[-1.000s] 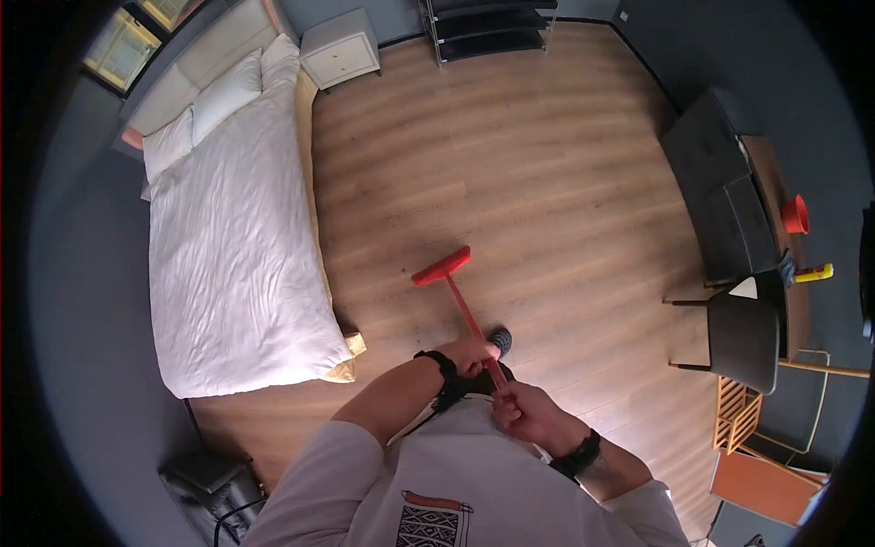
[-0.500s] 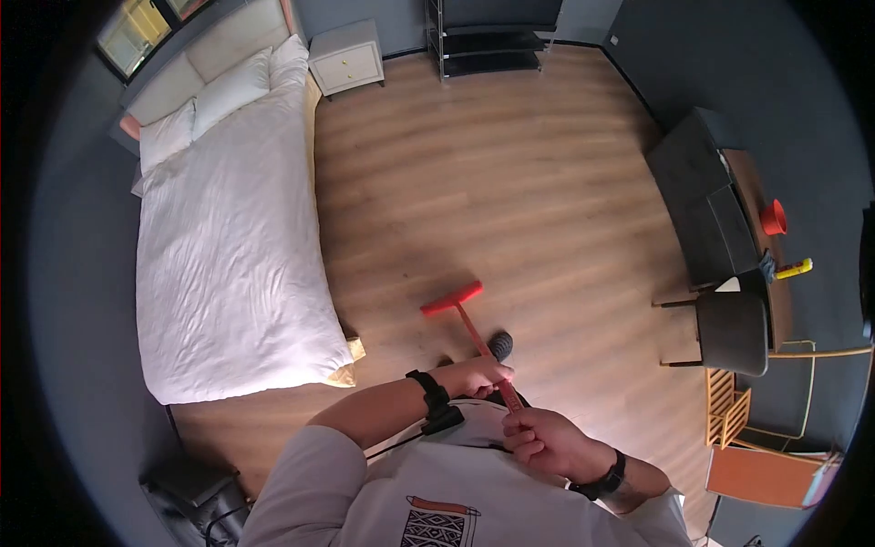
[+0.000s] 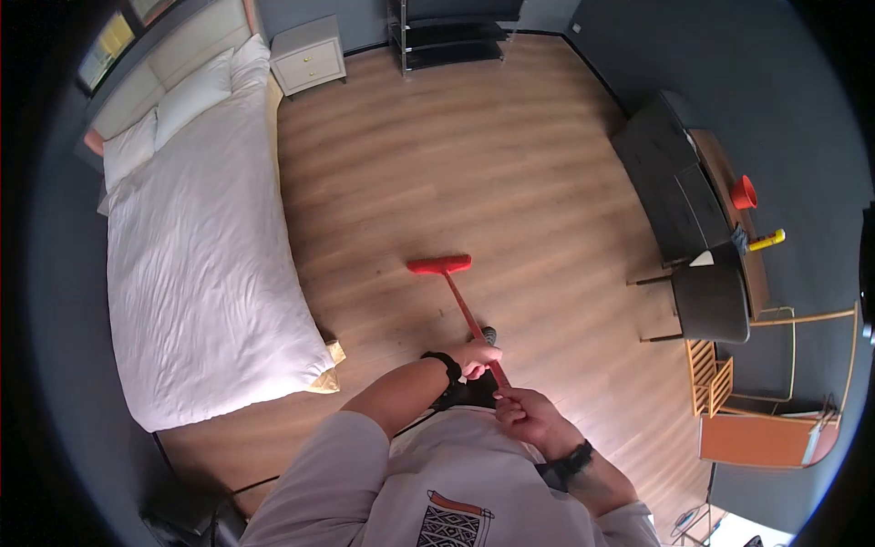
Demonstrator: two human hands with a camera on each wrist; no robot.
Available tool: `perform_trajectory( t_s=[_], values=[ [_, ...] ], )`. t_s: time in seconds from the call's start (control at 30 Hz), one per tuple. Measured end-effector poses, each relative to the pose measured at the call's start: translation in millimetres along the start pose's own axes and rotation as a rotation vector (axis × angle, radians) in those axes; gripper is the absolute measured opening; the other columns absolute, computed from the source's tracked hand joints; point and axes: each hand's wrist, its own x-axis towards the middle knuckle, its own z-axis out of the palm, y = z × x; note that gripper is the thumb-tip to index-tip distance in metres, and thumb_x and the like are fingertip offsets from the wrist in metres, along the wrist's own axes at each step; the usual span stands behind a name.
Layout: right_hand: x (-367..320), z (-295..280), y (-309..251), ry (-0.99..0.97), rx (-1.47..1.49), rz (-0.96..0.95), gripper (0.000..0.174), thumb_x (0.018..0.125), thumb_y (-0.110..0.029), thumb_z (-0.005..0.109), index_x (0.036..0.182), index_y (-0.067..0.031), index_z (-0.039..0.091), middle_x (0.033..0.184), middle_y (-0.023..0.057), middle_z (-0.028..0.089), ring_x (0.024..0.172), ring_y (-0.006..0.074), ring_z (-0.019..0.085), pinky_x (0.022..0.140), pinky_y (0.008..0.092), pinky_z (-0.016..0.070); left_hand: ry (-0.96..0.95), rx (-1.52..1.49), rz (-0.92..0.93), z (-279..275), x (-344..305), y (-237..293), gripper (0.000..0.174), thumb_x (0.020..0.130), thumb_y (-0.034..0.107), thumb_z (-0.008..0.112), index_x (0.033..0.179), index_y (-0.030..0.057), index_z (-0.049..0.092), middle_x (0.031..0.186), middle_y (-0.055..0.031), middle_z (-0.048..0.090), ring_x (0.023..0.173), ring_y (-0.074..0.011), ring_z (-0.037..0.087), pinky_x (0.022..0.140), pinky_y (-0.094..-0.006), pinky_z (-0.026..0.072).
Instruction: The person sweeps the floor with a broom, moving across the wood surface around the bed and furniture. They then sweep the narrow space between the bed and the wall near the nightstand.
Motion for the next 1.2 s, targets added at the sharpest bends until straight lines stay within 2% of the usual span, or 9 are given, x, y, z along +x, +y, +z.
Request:
perform_trajectory(
  t_s=[0.13, 0.3, 0.43, 0.63, 0.73, 0.83, 0.93, 1.03, 1.2],
  values=[
    [-40.0, -13.9, 1.1, -0.011, 0.043, -0.005, 0.008, 0.086, -0.004, 0.045, 0.082, 0.0026, 0.046, 0.06, -0.0009, 0.036, 0.046, 0.0044, 0.036, 0.032, 0.0134, 0.0276, -0.27, 0.118, 0.012, 27.5, -9.8, -1.0, 0.021, 0.078, 0.022, 0.052, 0.061, 0.0119, 0.046, 0.051, 0.0044, 0.039, 0.038, -0.0028, 0.034, 0.031, -0.017, 0.0257],
    [-72.2, -18.0, 10.9, -0.105, 0.006, 0.016, 0.008, 0.087, -0.005, 0.043, 0.082, 0.0002, 0.046, 0.063, -0.0004, 0.039, 0.048, 0.0046, 0.038, 0.033, 0.0138, 0.0302, -0.322, 0.261, -0.142, 59.6, -36.8, 14.4, 0.021, 0.079, 0.024, 0.05, 0.062, 0.0124, 0.048, 0.052, 0.005, 0.042, 0.04, -0.0033, 0.036, 0.034, -0.0166, 0.0286],
    [-92.5, -15.0, 3.8, -0.163, -0.002, 0.03, 0.007, 0.087, -0.004, 0.043, 0.081, -0.0014, 0.046, 0.064, -0.0008, 0.041, 0.048, 0.0041, 0.039, 0.034, 0.0139, 0.0314, -0.392, 0.195, 0.016, 71.4, -61.2, 27.8, 0.023, 0.08, 0.026, 0.053, 0.061, 0.012, 0.05, 0.05, 0.0043, 0.044, 0.041, -0.0058, 0.039, 0.037, -0.0203, 0.0281],
    [-98.3, -15.3, -15.3, -0.165, -0.145, -0.048, 0.01, 0.086, -0.004, 0.046, 0.076, -0.0059, 0.043, 0.059, -0.0026, 0.037, 0.049, 0.0041, 0.038, 0.037, 0.0126, 0.0311, -0.255, 0.192, 0.072, 84.7, -36.2, 46.3, 0.02, 0.078, 0.02, 0.053, 0.062, 0.0093, 0.047, 0.051, 0.0015, 0.045, 0.041, -0.0075, 0.041, 0.036, -0.0205, 0.0302],
    [-66.9, -27.9, -48.1, -0.218, -0.412, -0.174, 0.003, 0.085, -0.01, 0.05, 0.084, -0.0087, 0.048, 0.062, -0.0022, 0.044, 0.051, 0.0065, 0.041, 0.039, 0.0156, 0.0316, -0.018, -0.042, 0.185, 96.2, -41.7, 68.6, 0.015, 0.075, 0.016, 0.056, 0.064, 0.0082, 0.05, 0.052, 0.0005, 0.046, 0.042, -0.0093, 0.044, 0.039, -0.0236, 0.0367],
    [-57.8, -14.5, -84.9, -0.04, -0.61, -0.249, 0.011, 0.087, -0.02, 0.05, 0.084, -0.01, 0.047, 0.063, 0.0024, 0.051, 0.053, 0.0116, 0.049, 0.044, 0.0193, 0.0386, -0.009, -0.222, 0.194, 99.8, -8.6, 77.5, 0.01, 0.077, 0.017, 0.055, 0.073, 0.008, 0.051, 0.058, 0.0, 0.047, 0.049, -0.0115, 0.048, 0.044, -0.0247, 0.0415],
    [-44.1, -29.9, -129.4, -0.066, -0.799, -0.196, 0.021, 0.088, -0.029, 0.047, 0.087, -0.0089, 0.05, 0.066, 0.0048, 0.055, 0.054, 0.0145, 0.054, 0.044, 0.0218, 0.0411, -0.065, -0.259, 0.179, 102.5, 21.7, 88.5, 0.01, 0.079, 0.017, 0.052, 0.079, 0.0071, 0.05, 0.061, -0.0016, 0.048, 0.052, -0.0144, 0.05, 0.047, -0.0277, 0.0446],
    [-58.2, -42.1, -182.2, -0.032, -1.16, -0.181, 0.029, 0.089, -0.035, 0.042, 0.09, -0.0079, 0.05, 0.066, 0.0051, 0.055, 0.05, 0.0151, 0.054, 0.04, 0.0248, 0.0411, -0.04, -0.427, 0.149, 119.8, 54.6, 97.6, 0.017, 0.08, 0.022, 0.053, 0.071, 0.0093, 0.048, 0.057, -0.0018, 0.049, 0.047, -0.0138, 0.046, 0.046, -0.029, 0.0401],
    [-56.0, -64.3, -292.9, -0.108, -1.407, -0.445, 0.035, 0.09, -0.036, 0.038, 0.099, -0.0021, 0.045, 0.065, 0.0069, 0.053, 0.049, 0.0163, 0.054, 0.039, 0.023, 0.0419, -0.075, -0.513, 0.032, 159.8, 68.3, 101.1, 0.006, 0.08, 0.011, 0.05, 0.077, 0.0052, 0.048, 0.061, -0.0068, 0.051, 0.053, -0.0192, 0.053, 0.05, -0.0324, 0.0461]
  ],
)
